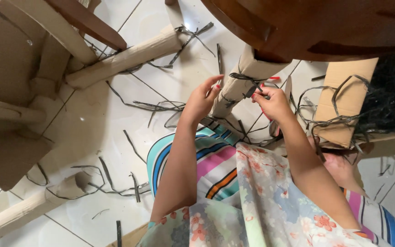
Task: Wrapping wooden furniture legs with protective cardboard and securing them with black plastic ties.
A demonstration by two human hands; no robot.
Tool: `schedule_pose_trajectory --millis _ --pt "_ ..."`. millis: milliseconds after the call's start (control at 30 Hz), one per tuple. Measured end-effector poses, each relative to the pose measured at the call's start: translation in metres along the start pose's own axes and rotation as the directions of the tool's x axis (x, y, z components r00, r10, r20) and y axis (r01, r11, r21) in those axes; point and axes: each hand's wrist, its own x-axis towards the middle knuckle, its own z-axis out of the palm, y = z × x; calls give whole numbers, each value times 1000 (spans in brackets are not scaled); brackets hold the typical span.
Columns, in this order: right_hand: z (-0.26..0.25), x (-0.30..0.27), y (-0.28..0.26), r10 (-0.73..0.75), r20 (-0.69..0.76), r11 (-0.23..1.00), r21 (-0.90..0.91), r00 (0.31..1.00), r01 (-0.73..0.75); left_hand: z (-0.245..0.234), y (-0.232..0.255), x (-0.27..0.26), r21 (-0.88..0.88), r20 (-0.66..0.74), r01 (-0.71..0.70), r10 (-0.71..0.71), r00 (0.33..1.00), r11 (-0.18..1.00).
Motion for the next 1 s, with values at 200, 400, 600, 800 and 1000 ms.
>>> schedule_pose_trajectory --millis 200,400,600,800,1000 --pt "24 29 -1 78 28 996 -44 997 -77 7 -49 20 146 -22 181 -180 983 973" --pt "24 28 5 71 114 995 -78 991 -62 5 -59 20 241 -155 282 -250 956 929" --pt "23 -20 -11 13 190 992 -126 982 11 10 -91 21 465 -173 444 -413 894 766" --pt "47 -57 16 169 170 910 -406 971 -87 14 -69 -15 559 -4 410 -493 870 721" --pt "26 -100 -16 -174 89 952 -238 981 191 38 -41 -48 768 75 144 -311 947 623"
